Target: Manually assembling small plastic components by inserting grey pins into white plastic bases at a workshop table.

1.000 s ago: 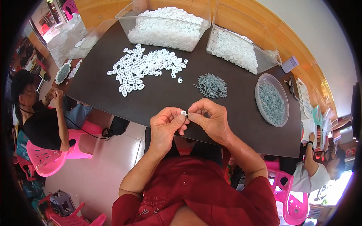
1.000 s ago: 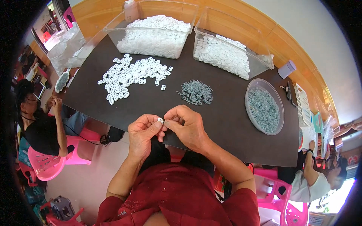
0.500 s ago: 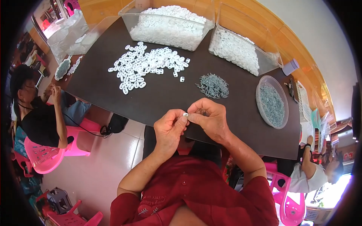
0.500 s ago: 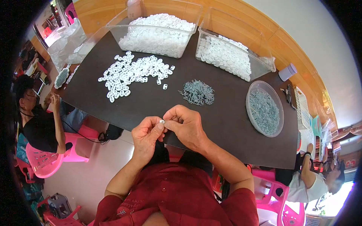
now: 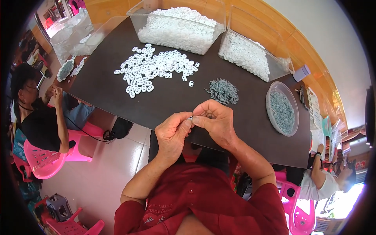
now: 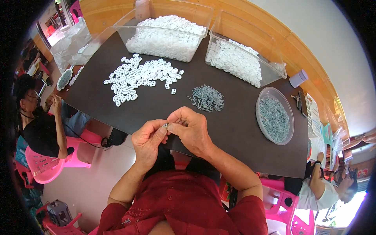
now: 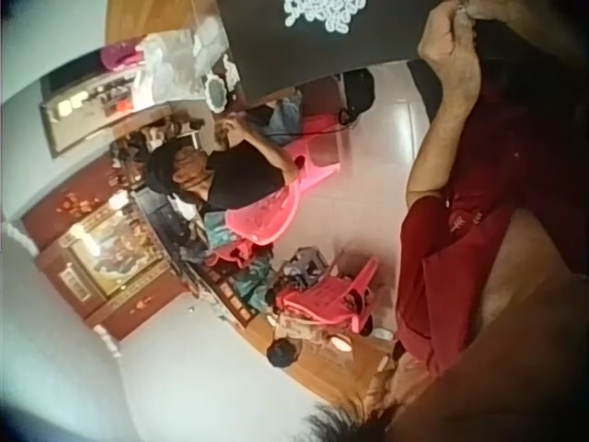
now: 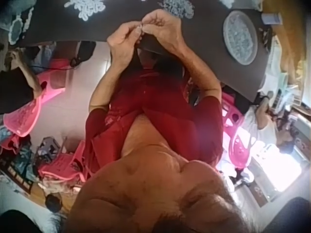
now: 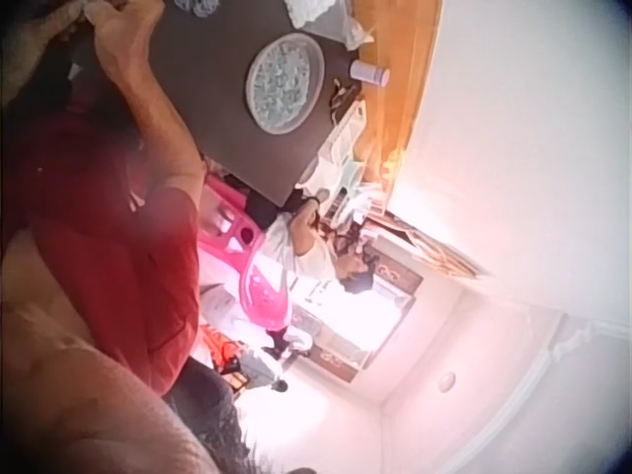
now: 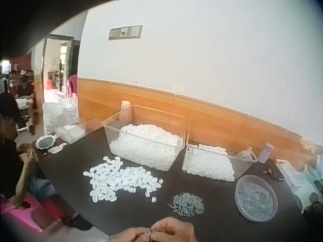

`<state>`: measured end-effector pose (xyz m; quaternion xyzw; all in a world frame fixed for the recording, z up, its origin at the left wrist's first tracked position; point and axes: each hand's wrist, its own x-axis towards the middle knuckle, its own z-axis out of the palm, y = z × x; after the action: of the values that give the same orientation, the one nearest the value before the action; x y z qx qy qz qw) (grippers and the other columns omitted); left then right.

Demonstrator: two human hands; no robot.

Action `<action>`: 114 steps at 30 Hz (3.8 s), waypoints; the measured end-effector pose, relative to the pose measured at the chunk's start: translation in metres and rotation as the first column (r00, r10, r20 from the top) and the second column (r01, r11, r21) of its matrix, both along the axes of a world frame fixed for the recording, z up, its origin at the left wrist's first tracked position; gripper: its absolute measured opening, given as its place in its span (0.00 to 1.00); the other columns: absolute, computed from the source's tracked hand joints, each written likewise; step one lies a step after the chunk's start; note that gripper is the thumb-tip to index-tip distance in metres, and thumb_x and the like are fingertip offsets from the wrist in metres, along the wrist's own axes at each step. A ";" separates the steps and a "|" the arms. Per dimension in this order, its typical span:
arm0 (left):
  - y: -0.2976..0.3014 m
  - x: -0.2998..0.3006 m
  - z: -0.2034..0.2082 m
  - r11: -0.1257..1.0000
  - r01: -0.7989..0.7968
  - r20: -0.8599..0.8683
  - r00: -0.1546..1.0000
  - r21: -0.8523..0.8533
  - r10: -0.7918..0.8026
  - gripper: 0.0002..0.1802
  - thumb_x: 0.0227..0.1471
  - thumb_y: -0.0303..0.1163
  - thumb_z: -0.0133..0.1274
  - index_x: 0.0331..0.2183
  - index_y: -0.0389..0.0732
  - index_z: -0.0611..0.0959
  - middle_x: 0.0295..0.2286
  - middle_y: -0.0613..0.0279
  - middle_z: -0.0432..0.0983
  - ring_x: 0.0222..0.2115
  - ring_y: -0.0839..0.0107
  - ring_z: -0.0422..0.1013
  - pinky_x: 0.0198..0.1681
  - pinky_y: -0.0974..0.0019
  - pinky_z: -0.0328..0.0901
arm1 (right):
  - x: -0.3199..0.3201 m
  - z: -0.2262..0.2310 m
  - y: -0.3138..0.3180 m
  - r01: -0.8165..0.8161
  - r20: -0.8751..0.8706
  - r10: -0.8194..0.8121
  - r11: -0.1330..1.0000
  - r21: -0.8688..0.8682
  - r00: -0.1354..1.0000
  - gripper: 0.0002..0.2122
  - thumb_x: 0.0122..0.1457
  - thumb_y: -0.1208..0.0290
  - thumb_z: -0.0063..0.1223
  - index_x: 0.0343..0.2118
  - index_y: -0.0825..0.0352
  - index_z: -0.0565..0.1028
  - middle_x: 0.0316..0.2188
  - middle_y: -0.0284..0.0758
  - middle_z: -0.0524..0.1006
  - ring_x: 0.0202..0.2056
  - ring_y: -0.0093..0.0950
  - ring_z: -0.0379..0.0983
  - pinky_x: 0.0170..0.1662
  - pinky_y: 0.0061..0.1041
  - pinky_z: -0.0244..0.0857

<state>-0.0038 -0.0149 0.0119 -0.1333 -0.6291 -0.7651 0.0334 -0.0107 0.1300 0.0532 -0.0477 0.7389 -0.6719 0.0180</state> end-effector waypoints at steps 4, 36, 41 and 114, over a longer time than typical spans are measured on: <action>0.002 0.003 -0.001 0.999 -0.039 0.025 0.999 0.005 0.039 0.09 0.52 0.24 0.51 0.37 0.31 0.78 0.25 0.64 0.74 0.22 0.81 0.67 0.25 0.79 0.64 | -0.003 -0.002 -0.002 0.007 0.017 -0.006 1.000 -0.007 1.000 0.05 0.49 0.85 0.53 0.29 0.73 0.71 0.24 0.34 0.75 0.27 0.19 0.73 0.31 0.16 0.67; -0.006 -0.034 -0.019 0.905 -0.038 0.221 0.973 0.423 -0.063 0.09 0.51 0.23 0.52 0.36 0.30 0.76 0.24 0.57 0.75 0.21 0.77 0.69 0.24 0.75 0.66 | -0.147 -0.041 0.030 0.378 -0.507 0.194 0.463 0.802 0.840 0.04 0.45 0.75 0.56 0.24 0.65 0.73 0.22 0.37 0.71 0.30 0.38 0.66 0.34 0.36 0.60; -0.005 -0.034 -0.019 0.908 -0.043 0.219 0.974 0.417 -0.054 0.09 0.51 0.23 0.52 0.36 0.31 0.76 0.24 0.58 0.75 0.21 0.77 0.68 0.24 0.75 0.65 | -0.139 -0.034 0.036 0.265 -0.425 0.117 0.627 0.732 0.898 0.06 0.44 0.78 0.55 0.28 0.68 0.74 0.23 0.36 0.74 0.27 0.29 0.70 0.31 0.27 0.63; 0.011 0.003 0.001 0.980 -0.100 0.244 0.968 0.169 0.057 0.10 0.53 0.24 0.49 0.38 0.33 0.76 0.25 0.64 0.74 0.22 0.81 0.67 0.24 0.80 0.62 | 0.004 -0.022 -0.010 0.136 -0.027 -0.147 0.957 -0.257 0.989 0.07 0.54 0.83 0.50 0.36 0.74 0.73 0.28 0.32 0.77 0.29 0.16 0.71 0.34 0.16 0.67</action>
<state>-0.0004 -0.0039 0.0133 -0.0119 -0.5614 -0.8274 -0.0001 -0.0064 0.1196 0.0313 -0.0119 0.6483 -0.7594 -0.0533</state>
